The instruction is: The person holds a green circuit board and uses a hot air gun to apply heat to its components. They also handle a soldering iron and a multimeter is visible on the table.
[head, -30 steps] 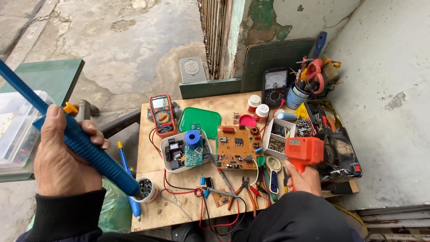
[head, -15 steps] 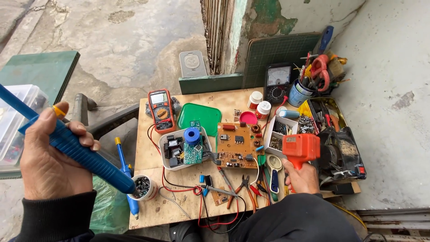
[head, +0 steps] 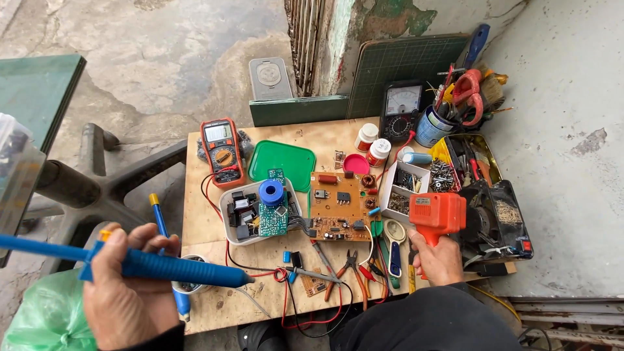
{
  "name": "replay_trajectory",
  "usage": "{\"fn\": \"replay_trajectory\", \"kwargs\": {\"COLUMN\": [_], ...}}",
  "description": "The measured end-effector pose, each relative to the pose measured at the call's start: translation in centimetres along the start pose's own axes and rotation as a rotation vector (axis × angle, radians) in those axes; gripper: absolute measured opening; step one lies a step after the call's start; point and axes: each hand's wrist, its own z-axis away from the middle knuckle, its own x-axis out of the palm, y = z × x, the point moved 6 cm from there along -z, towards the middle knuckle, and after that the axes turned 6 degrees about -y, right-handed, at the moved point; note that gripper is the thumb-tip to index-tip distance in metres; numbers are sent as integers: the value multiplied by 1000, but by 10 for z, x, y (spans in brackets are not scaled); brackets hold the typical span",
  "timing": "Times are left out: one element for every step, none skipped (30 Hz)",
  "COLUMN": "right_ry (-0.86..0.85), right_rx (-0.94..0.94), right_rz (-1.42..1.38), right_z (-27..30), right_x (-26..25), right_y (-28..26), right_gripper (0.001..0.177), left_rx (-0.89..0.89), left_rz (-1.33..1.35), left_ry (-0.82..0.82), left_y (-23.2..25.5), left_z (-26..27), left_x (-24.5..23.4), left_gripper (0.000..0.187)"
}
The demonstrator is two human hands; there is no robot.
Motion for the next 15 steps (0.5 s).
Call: {"fn": "replay_trajectory", "kwargs": {"right_ry": [-6, -18, -23, -14, -6, -8, -4, -5, -10, 25, 61, 26, 124, 224, 190], "right_rx": [-16, -36, -36, -29, -22, -21, -5, 14, 16, 1, -14, -16, -56, -92, -91], "right_rz": [-32, -64, -61, -70, -79, -76, -68, -59, -56, -63, -70, -65, -113, -163, -160], "right_z": [-3, -7, -8, -9, -10, -8, -6, -4, -10, -15, -19, -1, 17, 36, 49], "right_x": [1, 5, 7, 8, 8, 7, 5, 6, 3, 2, 2, 8, 5, 1, 15], "right_y": [2, 3, 4, 6, 7, 5, 4, 3, 16, 28, 39, 30, 20, 11, 2], "right_gripper": [44, 44, 44, 44, 45, 45, 44, 42, 42, 41, 43, 43, 38, 36, 36], "left_rx": [-12, -18, -16, -19, -23, -24, -16, -8, -7, -40, -73, -49, -31, -14, 8], "left_rz": [34, 68, 67, 78, 89, 89, 112, 132, 129, 200, 272, 262, 280, 297, 284], "left_ry": [-3, -3, 2, 40, 77, 81, 37, -4, 2, -6, -13, 10, -18, -48, -25], "left_y": [-10, -19, -24, -29, -35, -41, -46, -51, -56, -60, -63, -67, -71, -77, -75], "left_z": [-2, -3, -6, -8, -11, -14, -18, -22, -24, -26, -29, -31, -34, -39, -41], "left_x": [-2, -7, -9, -12, -15, -19, -21, -24, -21, -19, -19, -19, -17, -15, -16], "left_gripper": [28, 26, 26, 25, 24, 24, 23, 22, 22, 31, 40, 40, 39, 38, 38]}}
